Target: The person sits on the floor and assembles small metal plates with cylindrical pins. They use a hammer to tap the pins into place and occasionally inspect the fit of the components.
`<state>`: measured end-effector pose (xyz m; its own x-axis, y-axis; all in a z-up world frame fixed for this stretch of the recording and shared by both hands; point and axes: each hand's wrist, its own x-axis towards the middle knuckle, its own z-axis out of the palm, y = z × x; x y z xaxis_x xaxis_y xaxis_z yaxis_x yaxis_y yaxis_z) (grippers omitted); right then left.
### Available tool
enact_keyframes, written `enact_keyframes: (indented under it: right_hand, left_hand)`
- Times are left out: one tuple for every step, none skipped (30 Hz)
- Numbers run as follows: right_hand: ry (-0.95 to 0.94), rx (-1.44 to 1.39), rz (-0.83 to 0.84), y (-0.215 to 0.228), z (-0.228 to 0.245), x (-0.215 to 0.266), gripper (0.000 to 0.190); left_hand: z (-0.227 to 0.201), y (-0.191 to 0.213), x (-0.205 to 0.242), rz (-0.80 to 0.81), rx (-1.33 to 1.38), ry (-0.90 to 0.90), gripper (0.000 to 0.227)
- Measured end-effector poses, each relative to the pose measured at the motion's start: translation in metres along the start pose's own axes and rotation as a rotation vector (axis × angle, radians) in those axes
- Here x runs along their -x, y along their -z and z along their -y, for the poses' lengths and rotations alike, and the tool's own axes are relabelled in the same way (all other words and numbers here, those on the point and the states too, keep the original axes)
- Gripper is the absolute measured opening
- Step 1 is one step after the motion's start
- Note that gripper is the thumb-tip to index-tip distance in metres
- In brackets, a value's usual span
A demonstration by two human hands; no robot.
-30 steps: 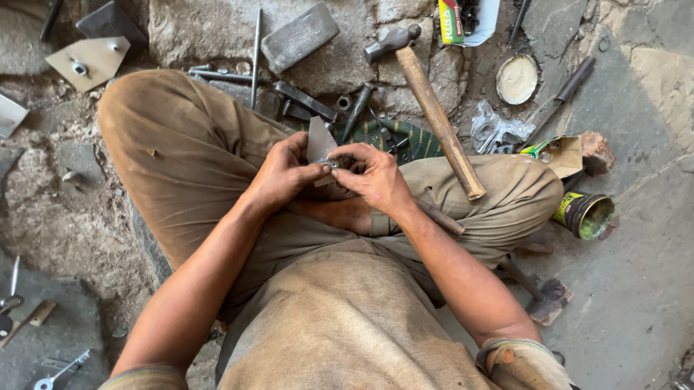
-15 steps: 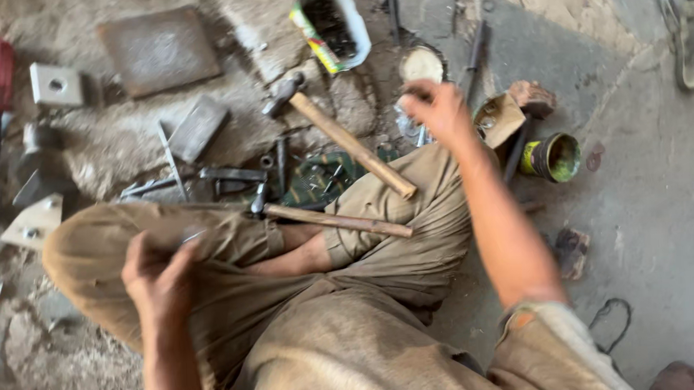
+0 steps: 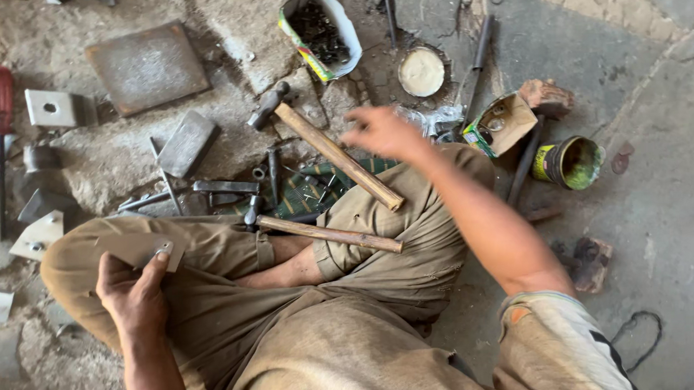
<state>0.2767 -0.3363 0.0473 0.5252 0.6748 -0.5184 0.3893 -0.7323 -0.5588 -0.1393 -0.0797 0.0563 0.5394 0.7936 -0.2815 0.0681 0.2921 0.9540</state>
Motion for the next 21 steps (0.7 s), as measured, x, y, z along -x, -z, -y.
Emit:
enact_keyframes:
  right_hand:
    - [-0.008,0.051,0.082,-0.016,0.018,-0.002,0.073]
    - [-0.045,0.044,0.145,-0.038,0.036,-0.002,0.064]
    - [-0.081,0.039,0.201,-0.054,0.048,-0.001,0.056]
    - [-0.005,0.055,0.170,-0.064,0.055,0.001,0.057]
    - [0.062,0.064,0.151,-0.079,0.061,0.009,0.058]
    - [0.129,0.073,0.131,-0.090,0.064,0.017,0.059]
    - [0.138,0.087,0.120,-0.098,0.066,0.024,0.060]
    - [0.148,0.102,0.109,-0.100,0.066,0.028,0.060]
    - [0.159,0.116,0.101,-0.099,0.065,0.028,0.061]
    - [0.167,0.168,0.090,-0.096,0.063,0.024,0.053]
    - [0.172,0.222,0.075,-0.089,0.059,0.014,0.048]
    - [0.177,0.275,0.060,-0.083,0.054,0.000,0.047]
    - [0.079,0.132,-0.060,-0.073,0.047,-0.020,0.043]
    - [-0.019,-0.012,-0.179,-0.064,0.038,-0.043,0.040]
    - [0.131,0.061,-0.324,-0.058,0.030,-0.064,0.033]
    - [0.284,0.133,-0.466,-0.055,0.020,-0.083,0.026]
    - [0.292,0.173,-0.453,-0.060,0.011,-0.100,0.023]
    - [0.300,0.214,-0.439,-0.067,0.003,-0.115,0.021]
    - [0.309,0.253,-0.421,-0.076,-0.004,-0.128,0.019]
    - [0.309,0.312,-0.460,-0.083,-0.011,-0.138,0.018]
    - [0.315,0.365,-0.491,-0.090,-0.016,-0.145,0.018]
  left_hand:
    - [0.001,-0.002,0.001,-0.008,-0.006,0.004,0.024]
    - [-0.001,0.000,0.002,-0.016,-0.012,0.007,0.025]
    - [-0.003,0.000,-0.001,-0.012,-0.011,-0.005,0.025]
    - [-0.003,-0.001,-0.003,-0.009,-0.010,-0.018,0.025]
    - [-0.004,0.001,0.000,-0.005,-0.014,-0.016,0.025]
    - [-0.004,0.003,0.003,-0.007,-0.005,-0.003,0.025]
    - [-0.003,0.002,0.003,-0.007,0.010,0.005,0.026]
    - [-0.002,0.002,0.002,-0.008,0.024,0.012,0.027]
    - [-0.001,0.004,0.002,-0.001,0.023,0.015,0.027]
    - [0.000,0.005,0.001,0.007,0.022,0.017,0.028]
    - [0.002,0.006,-0.001,0.019,0.023,0.017,0.028]
    - [0.004,0.006,-0.003,0.019,0.018,0.023,0.028]
    - [0.006,0.007,-0.001,0.017,0.013,0.030,0.027]
    - [0.007,0.008,0.001,0.016,0.007,0.037,0.027]
    - [0.009,0.009,0.000,0.020,0.021,0.036,0.027]
    - [0.009,0.010,-0.001,0.024,0.035,0.034,0.027]
    - [0.009,0.010,0.000,0.027,0.049,0.034,0.028]
    - [0.008,0.009,0.000,0.029,0.043,0.033,0.027]
    - [0.006,0.008,0.001,0.027,0.036,0.035,0.026]
    - [0.005,0.005,0.000,0.026,0.029,0.037,0.026]
    - [0.001,0.003,0.000,0.027,0.052,0.050,0.026]
